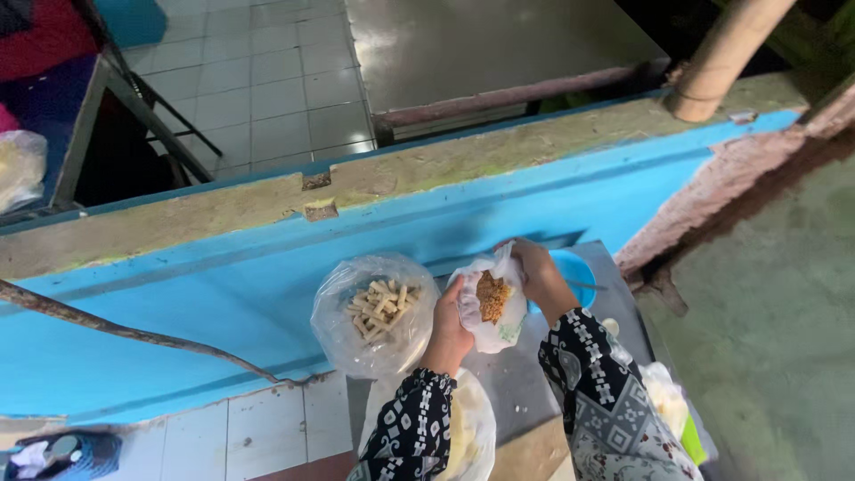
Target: The person sits at a small table folding thin dough wrappers around spoonfuls of brown filling, pressing the edges to seal each parcel and placing finished parcels into a plastic bag. Midway, the person holds a plastic bag while another person scoops brown filling from a large container into it, then returns to folding and filling more wrappers.
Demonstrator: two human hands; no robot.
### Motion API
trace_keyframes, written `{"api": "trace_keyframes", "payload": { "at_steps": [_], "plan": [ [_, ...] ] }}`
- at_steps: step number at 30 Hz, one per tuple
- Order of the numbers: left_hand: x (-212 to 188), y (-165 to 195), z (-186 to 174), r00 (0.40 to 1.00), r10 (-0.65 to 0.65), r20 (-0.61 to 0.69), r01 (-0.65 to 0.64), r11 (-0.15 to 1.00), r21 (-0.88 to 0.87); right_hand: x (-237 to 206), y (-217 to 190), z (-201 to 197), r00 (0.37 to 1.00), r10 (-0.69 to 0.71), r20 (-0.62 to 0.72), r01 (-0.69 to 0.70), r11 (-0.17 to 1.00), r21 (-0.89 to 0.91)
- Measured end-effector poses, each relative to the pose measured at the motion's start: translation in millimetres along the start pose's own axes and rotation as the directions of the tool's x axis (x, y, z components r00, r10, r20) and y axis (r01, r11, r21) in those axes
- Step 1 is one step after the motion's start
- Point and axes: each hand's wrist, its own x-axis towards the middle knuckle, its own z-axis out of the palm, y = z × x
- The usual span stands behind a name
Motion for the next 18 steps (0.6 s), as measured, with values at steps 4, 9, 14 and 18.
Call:
{"api": "trace_keyframes", "payload": {
  "at_steps": [4,9,14,18],
  "plan": [
    [16,-6,-12,0.961,0.175,-0.214,-0.158,0.983,0.092,29,17,-10,0.997,-0.058,0.052,0.076,0.893,-0.444],
    [-21,-32,-13,0.775,0.624,-0.100,-0.234,0.430,0.872,21,6,-23,0.811,-0.371,0.452,0.510,0.071,-0.857],
    [-74,-45,10,0.643,0.440,0.626,-0.212,-0.684,0.698,-4,-22,-3,0.895,-0.219,0.389,0.364,-0.148,-0.920],
    [-54,-38,7,0.881,0.340,0.329,0.087,-0.800,0.594,-29,-11,6,0.891,-0.268,0.367,0.305,-0.245,-0.920]
  ]
}}
